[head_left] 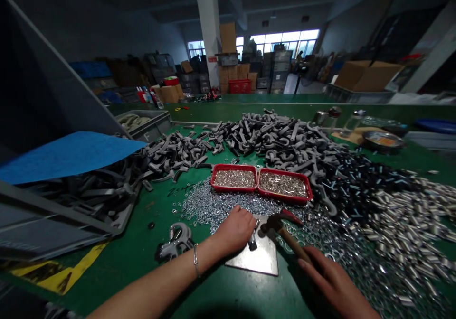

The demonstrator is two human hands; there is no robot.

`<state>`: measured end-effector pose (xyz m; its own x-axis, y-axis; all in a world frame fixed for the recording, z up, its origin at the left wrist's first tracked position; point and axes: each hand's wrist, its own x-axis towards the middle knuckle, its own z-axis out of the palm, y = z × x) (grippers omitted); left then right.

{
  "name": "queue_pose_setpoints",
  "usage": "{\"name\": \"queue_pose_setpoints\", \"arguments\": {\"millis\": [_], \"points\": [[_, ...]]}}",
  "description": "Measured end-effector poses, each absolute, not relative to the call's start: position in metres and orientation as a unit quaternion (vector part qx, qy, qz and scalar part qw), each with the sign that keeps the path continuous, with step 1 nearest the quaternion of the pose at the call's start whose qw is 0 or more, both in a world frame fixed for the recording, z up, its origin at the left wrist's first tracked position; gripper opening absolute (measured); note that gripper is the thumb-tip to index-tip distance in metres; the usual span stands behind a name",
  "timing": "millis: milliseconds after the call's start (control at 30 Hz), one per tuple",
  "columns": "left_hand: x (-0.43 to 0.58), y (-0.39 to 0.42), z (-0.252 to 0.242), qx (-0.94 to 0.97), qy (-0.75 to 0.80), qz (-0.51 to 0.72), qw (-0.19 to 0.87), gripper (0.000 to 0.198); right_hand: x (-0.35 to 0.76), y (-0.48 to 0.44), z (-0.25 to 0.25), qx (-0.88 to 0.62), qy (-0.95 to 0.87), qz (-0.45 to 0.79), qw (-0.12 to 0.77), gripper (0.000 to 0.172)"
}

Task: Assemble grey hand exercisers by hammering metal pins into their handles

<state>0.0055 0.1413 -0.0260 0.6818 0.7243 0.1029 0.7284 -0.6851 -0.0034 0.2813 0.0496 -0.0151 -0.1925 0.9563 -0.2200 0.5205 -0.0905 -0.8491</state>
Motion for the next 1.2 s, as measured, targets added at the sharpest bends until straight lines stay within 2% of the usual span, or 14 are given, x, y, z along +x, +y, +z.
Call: {"name": "queue_pose_setpoints", "arguments": {"millis": [100, 200, 467, 533, 567, 667, 733, 833, 933, 1033, 1200], "points": [[0.004, 0.143, -0.025, -0.938, -0.330, -0.043, 0.099, 0.013, 0.280, 0.059, 0.002, -0.550, -0.704, 0.374, 0.248, 0.036], [0.002, 0.147, -0.023, -0.948, -0.293, -0.049, 0.119, 0.014, 0.276, 0.067, 0.021, -0.538, -0.730, 0.335, 0.255, 0.039], [-0.004, 0.148, -0.032, -0.938, -0.329, -0.073, 0.078, 0.018, 0.273, 0.073, 0.024, -0.548, -0.733, 0.308, 0.259, 0.038], [-0.003, 0.139, -0.034, -0.917, -0.387, -0.086, 0.048, 0.018, 0.273, 0.070, 0.020, -0.550, -0.735, 0.304, 0.253, 0.039], [-0.002, 0.132, -0.035, -0.895, -0.434, -0.104, 0.027, 0.031, 0.273, 0.067, 0.019, -0.547, -0.741, 0.296, 0.255, 0.040], [0.001, 0.108, -0.039, -0.820, -0.542, -0.175, -0.056, 0.099, 0.271, 0.060, 0.022, -0.513, -0.770, 0.249, 0.285, 0.049], [0.003, 0.096, -0.042, -0.797, -0.559, -0.199, -0.114, 0.113, 0.269, 0.057, 0.022, -0.483, -0.794, 0.210, 0.304, 0.055], [0.004, 0.091, -0.045, -0.779, -0.565, -0.202, -0.180, 0.111, 0.264, 0.062, 0.016, -0.458, -0.831, 0.209, 0.237, 0.061], [0.003, 0.097, -0.045, -0.771, -0.567, -0.204, -0.209, 0.109, 0.264, 0.073, 0.003, -0.471, -0.816, 0.289, 0.167, 0.056], [0.001, 0.097, -0.043, -0.772, -0.550, -0.230, -0.221, 0.104, 0.271, 0.083, -0.010, -0.508, -0.760, 0.350, 0.202, 0.052], [-0.002, 0.068, -0.051, -0.718, -0.536, -0.347, -0.278, 0.090, 0.261, 0.092, -0.021, -0.562, -0.715, 0.279, 0.309, 0.051]]}}
